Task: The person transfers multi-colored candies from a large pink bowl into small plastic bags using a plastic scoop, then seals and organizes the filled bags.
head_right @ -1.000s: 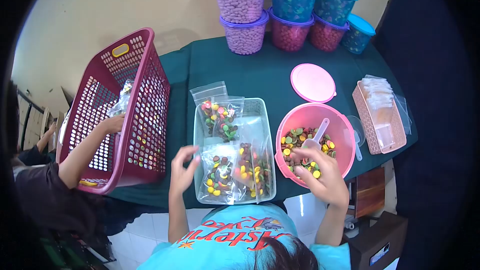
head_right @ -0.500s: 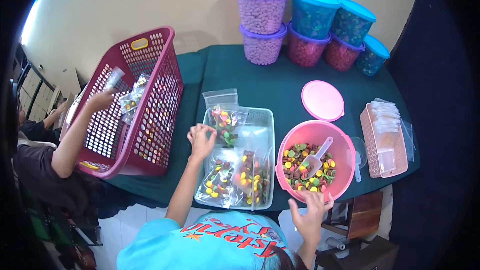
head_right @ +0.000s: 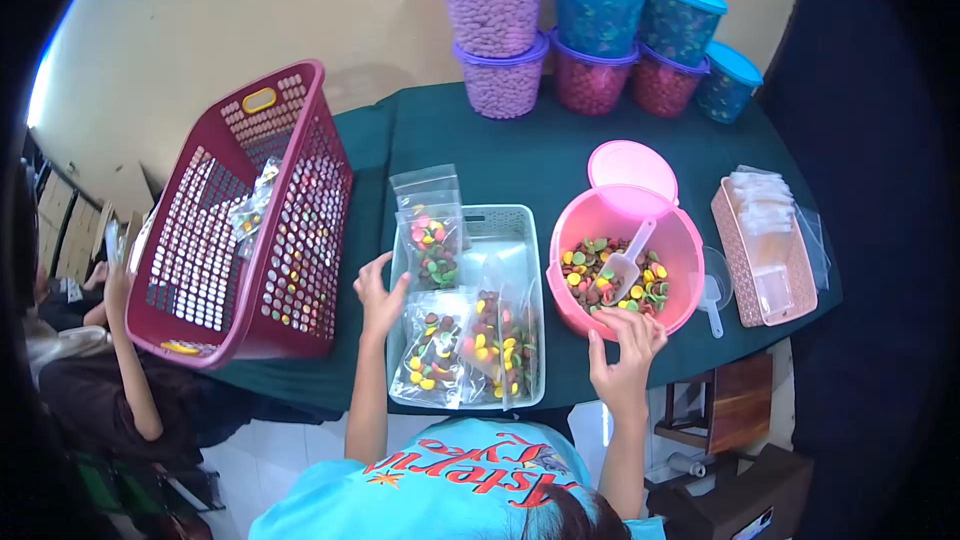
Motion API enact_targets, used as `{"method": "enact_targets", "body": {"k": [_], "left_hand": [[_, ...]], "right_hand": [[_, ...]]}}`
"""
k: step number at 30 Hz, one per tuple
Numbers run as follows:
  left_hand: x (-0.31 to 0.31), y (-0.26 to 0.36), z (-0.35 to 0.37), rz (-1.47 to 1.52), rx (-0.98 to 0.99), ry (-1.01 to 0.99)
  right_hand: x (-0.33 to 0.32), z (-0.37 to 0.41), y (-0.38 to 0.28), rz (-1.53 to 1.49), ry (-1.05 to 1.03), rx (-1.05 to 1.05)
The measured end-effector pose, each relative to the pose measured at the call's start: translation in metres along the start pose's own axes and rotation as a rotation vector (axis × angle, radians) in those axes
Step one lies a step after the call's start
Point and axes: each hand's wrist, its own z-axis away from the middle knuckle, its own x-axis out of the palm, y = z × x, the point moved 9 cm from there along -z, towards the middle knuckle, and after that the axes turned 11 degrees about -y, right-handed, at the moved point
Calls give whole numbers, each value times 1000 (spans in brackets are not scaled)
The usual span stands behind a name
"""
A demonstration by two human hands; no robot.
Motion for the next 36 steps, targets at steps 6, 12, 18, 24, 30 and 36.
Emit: {"method": "enact_targets", "body": {"k": [6,12,18,24,30,36], "left_hand": [[14,-35,50,957,-131,-83],[53,-48,101,1499,-214,-320],[60,-46,135,1584,-292,-396],[5,-11,171,1445,-101,-271],[-66,39,230,1514,-13,-131],[-128,151,196,1594,138,8]], "right_hand": [[50,54,25,-480,-257,179],[176,89,72,-1144,-476,510],[194,88,45,-1368,-663,506],[164,97,19,-1391,-774,448],[73,106,-14,-1480,-787,410],[-6,56,-52,-1803,-441,297]]}}
